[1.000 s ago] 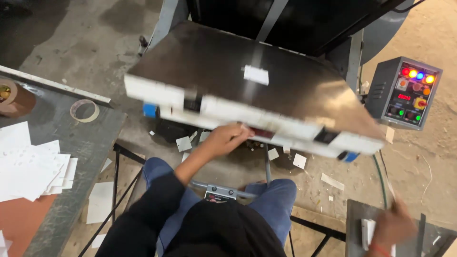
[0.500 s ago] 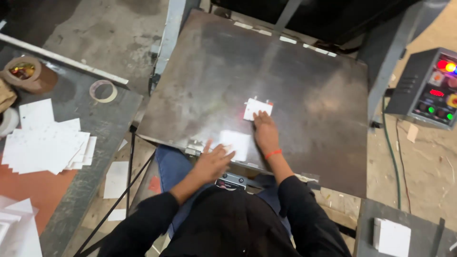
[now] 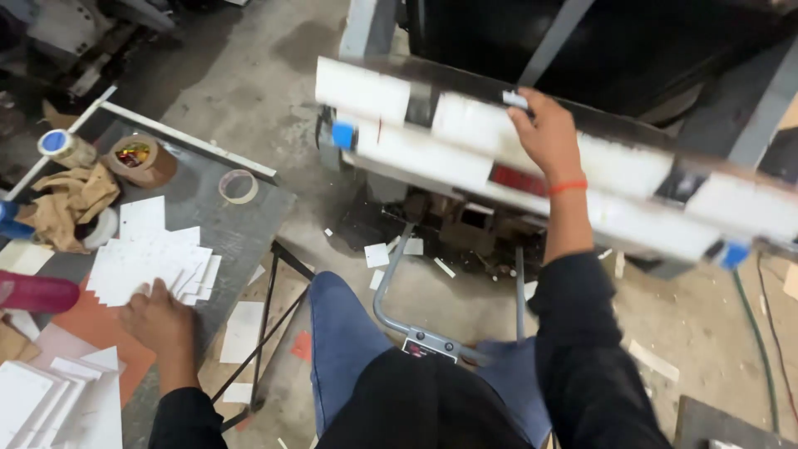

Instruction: The recorder is seen operating a manual platen die-cutting or hot-foil stamping machine to process small white paper cards or labels.

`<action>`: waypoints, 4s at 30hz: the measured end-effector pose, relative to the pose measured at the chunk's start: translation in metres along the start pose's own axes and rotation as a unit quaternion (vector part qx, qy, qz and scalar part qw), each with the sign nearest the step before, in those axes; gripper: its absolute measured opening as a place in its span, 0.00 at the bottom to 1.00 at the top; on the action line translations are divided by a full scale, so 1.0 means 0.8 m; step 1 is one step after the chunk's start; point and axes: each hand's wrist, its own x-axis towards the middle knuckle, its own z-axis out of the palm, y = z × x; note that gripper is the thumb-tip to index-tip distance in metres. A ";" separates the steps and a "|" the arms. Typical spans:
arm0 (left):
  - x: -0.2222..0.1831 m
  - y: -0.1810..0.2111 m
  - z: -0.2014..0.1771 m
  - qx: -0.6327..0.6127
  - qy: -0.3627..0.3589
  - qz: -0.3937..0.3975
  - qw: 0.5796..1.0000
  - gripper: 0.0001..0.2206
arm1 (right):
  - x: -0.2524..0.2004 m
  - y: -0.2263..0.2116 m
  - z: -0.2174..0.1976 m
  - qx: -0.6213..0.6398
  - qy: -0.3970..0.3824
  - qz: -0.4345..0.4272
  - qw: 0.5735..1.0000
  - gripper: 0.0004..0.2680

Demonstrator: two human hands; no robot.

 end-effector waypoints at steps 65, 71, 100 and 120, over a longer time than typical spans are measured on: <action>-0.025 0.345 -0.083 -0.501 -0.141 0.400 0.754 0.15 | -0.201 0.093 0.210 -0.158 -0.020 0.001 0.987 0.15; 0.041 0.131 -0.098 -0.088 0.055 0.128 0.986 0.09 | -0.021 0.125 0.111 -0.245 -0.250 0.029 0.936 0.15; -0.165 0.421 0.097 -0.441 -0.599 0.290 0.602 0.19 | -0.762 0.146 -0.110 -0.321 0.060 0.528 0.784 0.40; -0.061 0.499 -0.083 -0.491 -0.498 0.368 0.612 0.11 | -0.763 0.190 -0.202 -0.372 0.110 0.481 0.786 0.10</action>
